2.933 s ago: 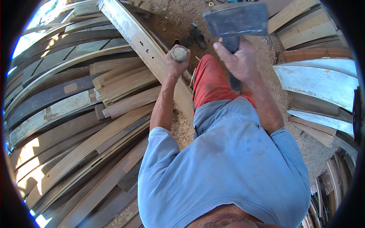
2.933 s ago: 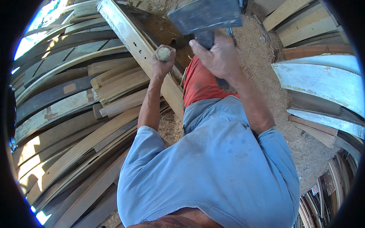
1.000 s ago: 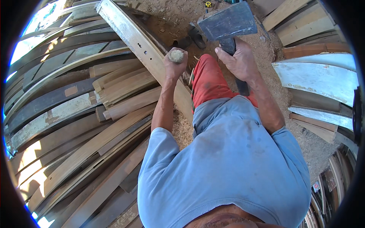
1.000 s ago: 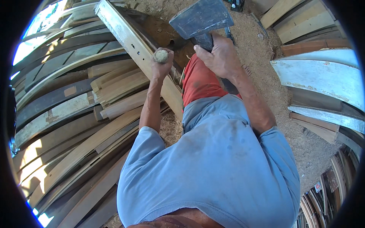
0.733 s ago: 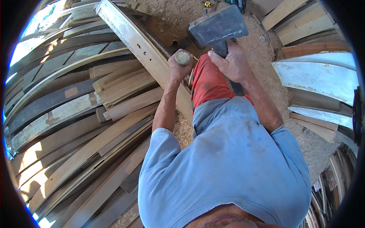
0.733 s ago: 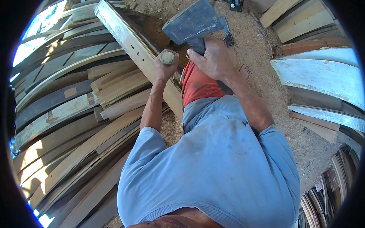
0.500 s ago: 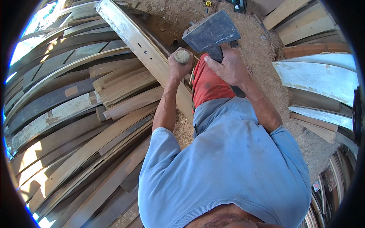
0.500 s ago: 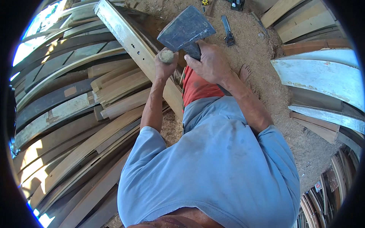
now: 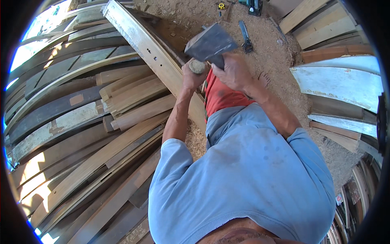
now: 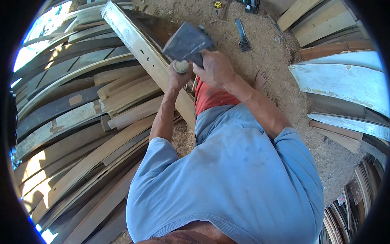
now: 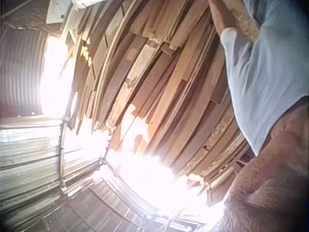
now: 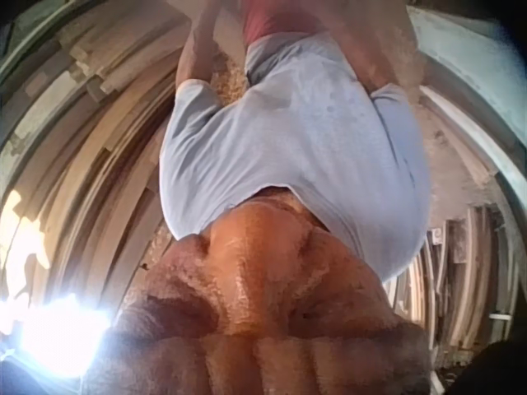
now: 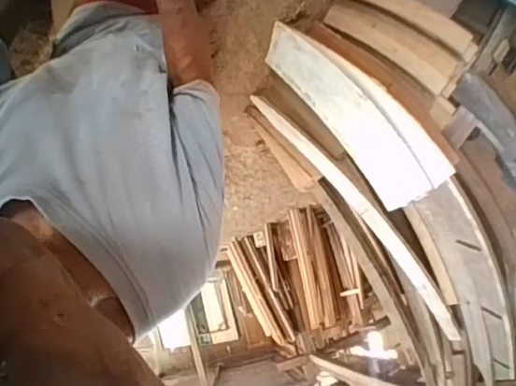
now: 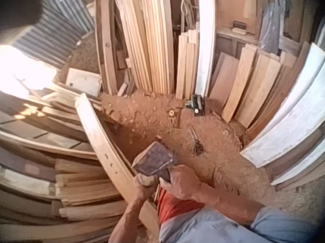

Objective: The person carves a slot into a long wooden plank using a mallet and a chisel. The person hammers the chisel repeatedly to remove wood, repositions the plank several times, and clears away wood shavings by hand.

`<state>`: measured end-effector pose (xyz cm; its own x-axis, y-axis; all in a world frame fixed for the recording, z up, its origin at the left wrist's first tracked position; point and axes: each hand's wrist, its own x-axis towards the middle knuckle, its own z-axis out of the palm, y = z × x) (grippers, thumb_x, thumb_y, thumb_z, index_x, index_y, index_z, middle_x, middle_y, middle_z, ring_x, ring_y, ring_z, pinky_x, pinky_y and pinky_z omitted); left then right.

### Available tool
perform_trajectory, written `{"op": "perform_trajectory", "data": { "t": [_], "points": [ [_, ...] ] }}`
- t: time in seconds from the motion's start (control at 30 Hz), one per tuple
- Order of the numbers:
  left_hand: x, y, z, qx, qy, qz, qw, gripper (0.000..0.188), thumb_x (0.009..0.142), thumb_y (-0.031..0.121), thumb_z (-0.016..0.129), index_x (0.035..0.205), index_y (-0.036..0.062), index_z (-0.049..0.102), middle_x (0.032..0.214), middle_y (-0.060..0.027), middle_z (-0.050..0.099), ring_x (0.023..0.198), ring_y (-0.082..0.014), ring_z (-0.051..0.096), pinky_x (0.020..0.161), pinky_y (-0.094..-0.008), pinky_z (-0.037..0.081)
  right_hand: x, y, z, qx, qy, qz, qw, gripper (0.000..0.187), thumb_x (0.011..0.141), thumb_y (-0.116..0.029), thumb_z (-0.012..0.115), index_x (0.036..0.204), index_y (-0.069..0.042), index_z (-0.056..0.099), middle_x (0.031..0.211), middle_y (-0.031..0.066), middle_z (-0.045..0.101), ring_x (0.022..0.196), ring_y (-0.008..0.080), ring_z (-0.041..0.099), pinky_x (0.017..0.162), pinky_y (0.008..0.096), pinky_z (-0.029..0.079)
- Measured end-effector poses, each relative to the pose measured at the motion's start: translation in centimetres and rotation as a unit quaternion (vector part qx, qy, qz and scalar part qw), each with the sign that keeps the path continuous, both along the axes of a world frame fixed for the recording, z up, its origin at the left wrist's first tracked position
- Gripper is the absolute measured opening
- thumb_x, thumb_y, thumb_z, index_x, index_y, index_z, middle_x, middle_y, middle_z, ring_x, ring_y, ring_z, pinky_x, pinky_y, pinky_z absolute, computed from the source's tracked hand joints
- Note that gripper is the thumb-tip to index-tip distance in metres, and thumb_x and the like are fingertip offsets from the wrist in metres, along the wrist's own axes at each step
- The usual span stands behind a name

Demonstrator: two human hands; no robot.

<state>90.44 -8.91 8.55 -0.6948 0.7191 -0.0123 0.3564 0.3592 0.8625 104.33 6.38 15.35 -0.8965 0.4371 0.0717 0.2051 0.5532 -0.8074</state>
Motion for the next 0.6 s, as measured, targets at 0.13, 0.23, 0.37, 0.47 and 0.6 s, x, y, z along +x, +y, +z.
{"op": "perform_trajectory", "data": {
  "t": [0.13, 0.23, 0.37, 0.47, 0.6],
  "points": [
    [0.4, -1.3, -0.7, 0.043, 0.030, -0.036, 0.998, 0.033, 0.081, 0.015, 0.079, 0.109, 0.0030, 0.068, 0.106, -0.0092, 0.072, 0.100, -0.0182, 0.067, 0.088, -0.0351, 0.054, 0.2, -0.1, -1.5, 0.033, -0.096, 0.075, 0.992, 0.038, 0.085, -0.027, 0.067, 0.112, -0.001, 0.062, 0.085, 0.0277, 0.068, 0.085, 0.0439, 0.069, 0.078, 0.0530, 0.054],
    [1.5, -1.2, -1.4, 0.086, 0.017, 0.066, 0.994, 0.022, 0.081, 0.008, 0.076, 0.102, 0.0018, 0.070, 0.090, -0.0070, 0.074, 0.085, -0.0133, 0.068, 0.077, -0.0318, 0.055, 1.6, -0.1, -0.7, -0.044, -0.086, 0.081, 0.992, 0.039, 0.084, -0.027, 0.067, 0.113, 0.000, 0.062, 0.085, 0.0272, 0.068, 0.085, 0.0441, 0.068, 0.078, 0.0526, 0.053],
    [-1.6, -2.5, -2.2, 0.147, -0.005, 0.193, 0.970, 0.012, 0.085, 0.004, 0.074, 0.094, 0.0023, 0.067, 0.078, 0.0009, 0.065, 0.074, -0.0088, 0.062, 0.069, -0.0263, 0.052, 1.7, -0.3, 1.8, -0.109, -0.032, 0.059, 0.992, 0.039, 0.084, -0.027, 0.068, 0.112, 0.000, 0.064, 0.084, 0.0260, 0.068, 0.083, 0.0429, 0.068, 0.077, 0.0498, 0.053],
    [-1.3, -2.5, 2.8, 0.071, 0.024, 0.179, 0.981, 0.017, 0.084, 0.013, 0.079, 0.094, 0.0023, 0.069, 0.079, -0.0057, 0.070, 0.074, -0.0142, 0.068, 0.069, -0.0287, 0.054, 2.3, 0.1, 3.0, -0.151, 0.057, 0.036, 0.986, 0.033, 0.086, -0.025, 0.070, 0.106, 0.001, 0.065, 0.078, 0.0212, 0.066, 0.076, 0.0370, 0.069, 0.074, 0.0447, 0.053],
    [-1.9, -5.1, 0.7, -0.244, 0.085, -0.015, 0.966, 0.034, 0.081, 0.031, 0.077, 0.101, 0.0041, 0.073, 0.096, -0.0216, 0.075, 0.093, -0.0382, 0.073, 0.080, -0.0457, 0.059, 3.1, -0.7, 4.1, -0.245, 0.100, 0.026, 0.964, 0.024, 0.090, -0.022, 0.071, 0.098, 0.000, 0.066, 0.068, 0.0095, 0.062, 0.065, 0.0196, 0.064, 0.065, 0.0360, 0.052]
  ]
}}
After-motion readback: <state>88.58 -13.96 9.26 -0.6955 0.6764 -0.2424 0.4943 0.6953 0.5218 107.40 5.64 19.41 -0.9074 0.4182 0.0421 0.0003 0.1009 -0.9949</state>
